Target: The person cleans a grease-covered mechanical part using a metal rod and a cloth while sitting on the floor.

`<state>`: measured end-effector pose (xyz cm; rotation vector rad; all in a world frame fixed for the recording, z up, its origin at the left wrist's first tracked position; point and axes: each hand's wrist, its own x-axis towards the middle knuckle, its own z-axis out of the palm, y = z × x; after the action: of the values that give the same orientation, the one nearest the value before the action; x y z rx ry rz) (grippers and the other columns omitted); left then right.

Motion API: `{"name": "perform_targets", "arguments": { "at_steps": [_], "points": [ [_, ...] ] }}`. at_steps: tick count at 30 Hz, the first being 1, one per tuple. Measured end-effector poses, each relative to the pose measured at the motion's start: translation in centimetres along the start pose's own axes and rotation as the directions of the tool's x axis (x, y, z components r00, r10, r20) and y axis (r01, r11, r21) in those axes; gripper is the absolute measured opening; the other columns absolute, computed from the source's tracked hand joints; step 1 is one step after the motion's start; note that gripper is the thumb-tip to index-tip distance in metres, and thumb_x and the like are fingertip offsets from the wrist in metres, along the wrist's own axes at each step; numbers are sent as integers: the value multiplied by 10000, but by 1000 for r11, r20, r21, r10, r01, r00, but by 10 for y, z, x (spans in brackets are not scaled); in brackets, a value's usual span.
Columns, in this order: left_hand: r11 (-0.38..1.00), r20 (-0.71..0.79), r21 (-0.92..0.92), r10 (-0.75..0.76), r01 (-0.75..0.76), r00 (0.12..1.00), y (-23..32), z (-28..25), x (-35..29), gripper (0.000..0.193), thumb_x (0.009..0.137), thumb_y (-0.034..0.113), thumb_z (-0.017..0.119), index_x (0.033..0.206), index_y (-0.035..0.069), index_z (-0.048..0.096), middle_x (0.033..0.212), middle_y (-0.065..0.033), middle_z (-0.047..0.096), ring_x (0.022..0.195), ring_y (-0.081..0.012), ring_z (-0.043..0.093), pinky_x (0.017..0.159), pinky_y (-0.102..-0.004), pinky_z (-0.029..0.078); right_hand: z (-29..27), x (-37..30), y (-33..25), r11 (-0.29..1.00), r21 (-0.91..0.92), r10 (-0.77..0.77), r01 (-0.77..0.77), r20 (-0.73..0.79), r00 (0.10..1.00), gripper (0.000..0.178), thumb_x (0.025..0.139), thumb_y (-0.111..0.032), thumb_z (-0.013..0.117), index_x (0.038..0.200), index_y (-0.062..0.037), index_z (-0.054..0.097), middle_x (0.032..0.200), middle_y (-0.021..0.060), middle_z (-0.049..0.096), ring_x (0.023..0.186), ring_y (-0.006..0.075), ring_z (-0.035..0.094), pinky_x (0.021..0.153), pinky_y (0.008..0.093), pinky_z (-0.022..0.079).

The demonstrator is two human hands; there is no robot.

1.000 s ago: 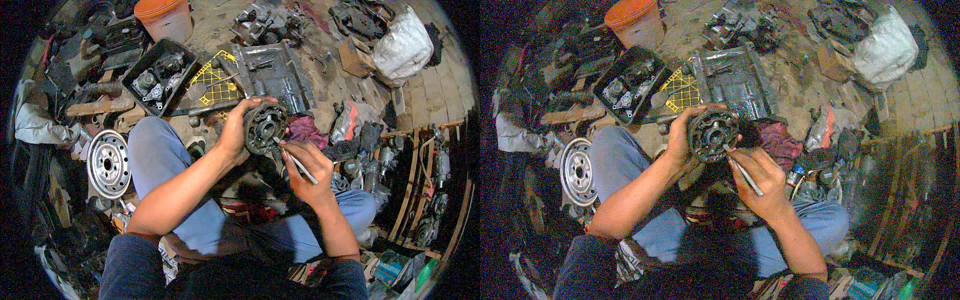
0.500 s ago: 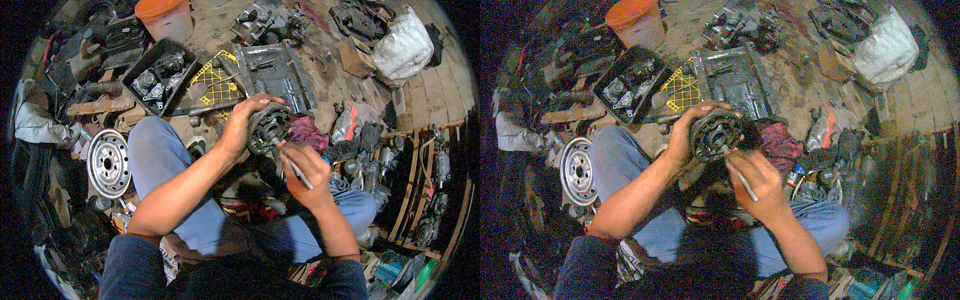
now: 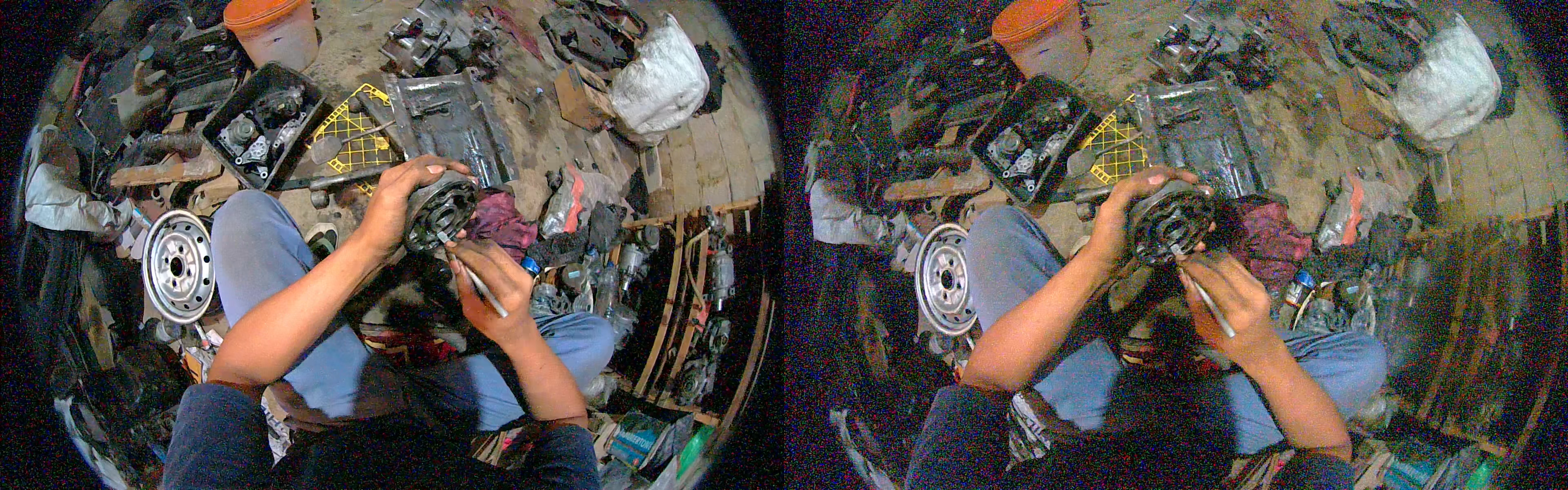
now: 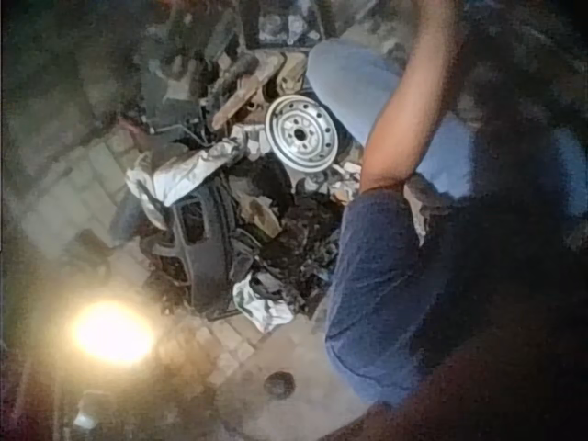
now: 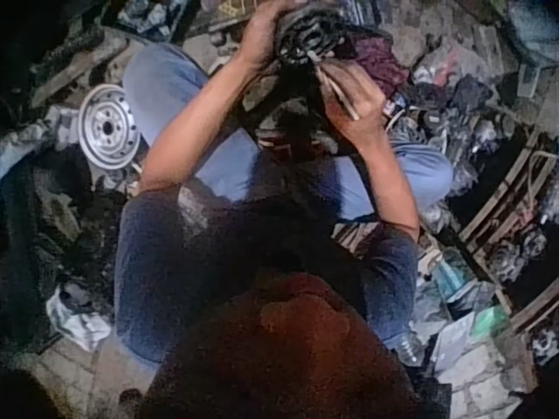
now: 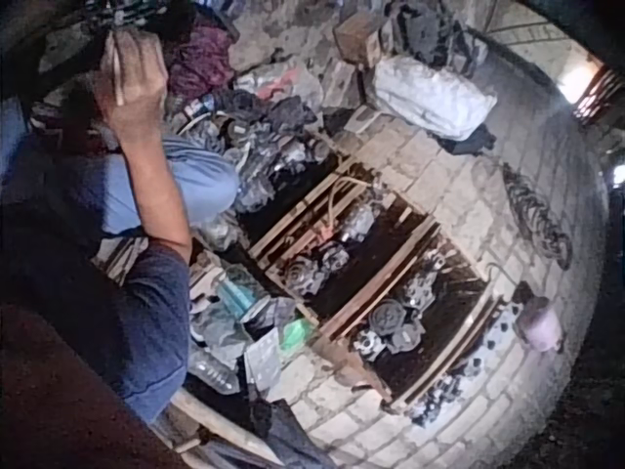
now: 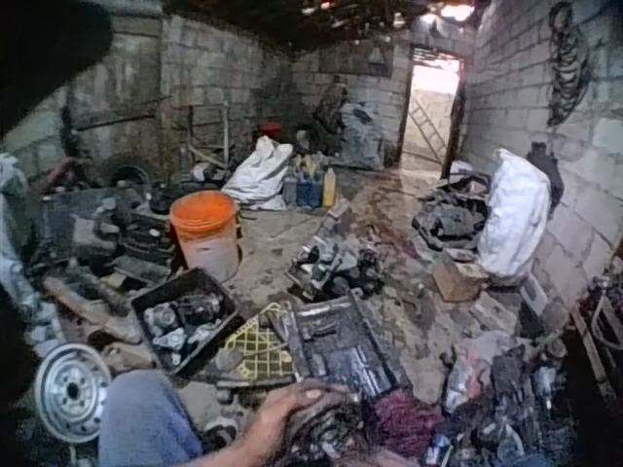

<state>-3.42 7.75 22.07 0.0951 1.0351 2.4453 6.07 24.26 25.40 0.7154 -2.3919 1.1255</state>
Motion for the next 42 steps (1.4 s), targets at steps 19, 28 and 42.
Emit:
{"name": "perform_targets", "arguments": {
  "at_steps": [19,28,42],
  "points": [
    [891,-194,452,40,54,980,-1,-19,7,434,956,301,415,1148,3,666,1010,-140,718,857,-244,702,794,-354,579,-4,3,8,1000,-3,23,-23,-9,1000,188,786,84,681,967,31,680,913,168,707,753,295,686,681,362,553],
    [882,-201,469,49,52,978,4,-21,4,415,964,315,421,1136,33,672,983,-149,718,786,-255,714,724,-353,598,0,5,5,998,51,47,-48,33,998,188,793,82,697,975,37,690,950,168,714,807,294,702,728,359,562],
    [999,-116,45,-13,18,993,2,-4,3,444,942,304,471,1171,-40,634,1011,-182,697,828,-285,702,707,-387,599,3,5,10,1000,-1,1,-1,-48,999,213,802,98,683,1003,28,668,973,176,703,844,313,701,762,366,566]
  ]
}}
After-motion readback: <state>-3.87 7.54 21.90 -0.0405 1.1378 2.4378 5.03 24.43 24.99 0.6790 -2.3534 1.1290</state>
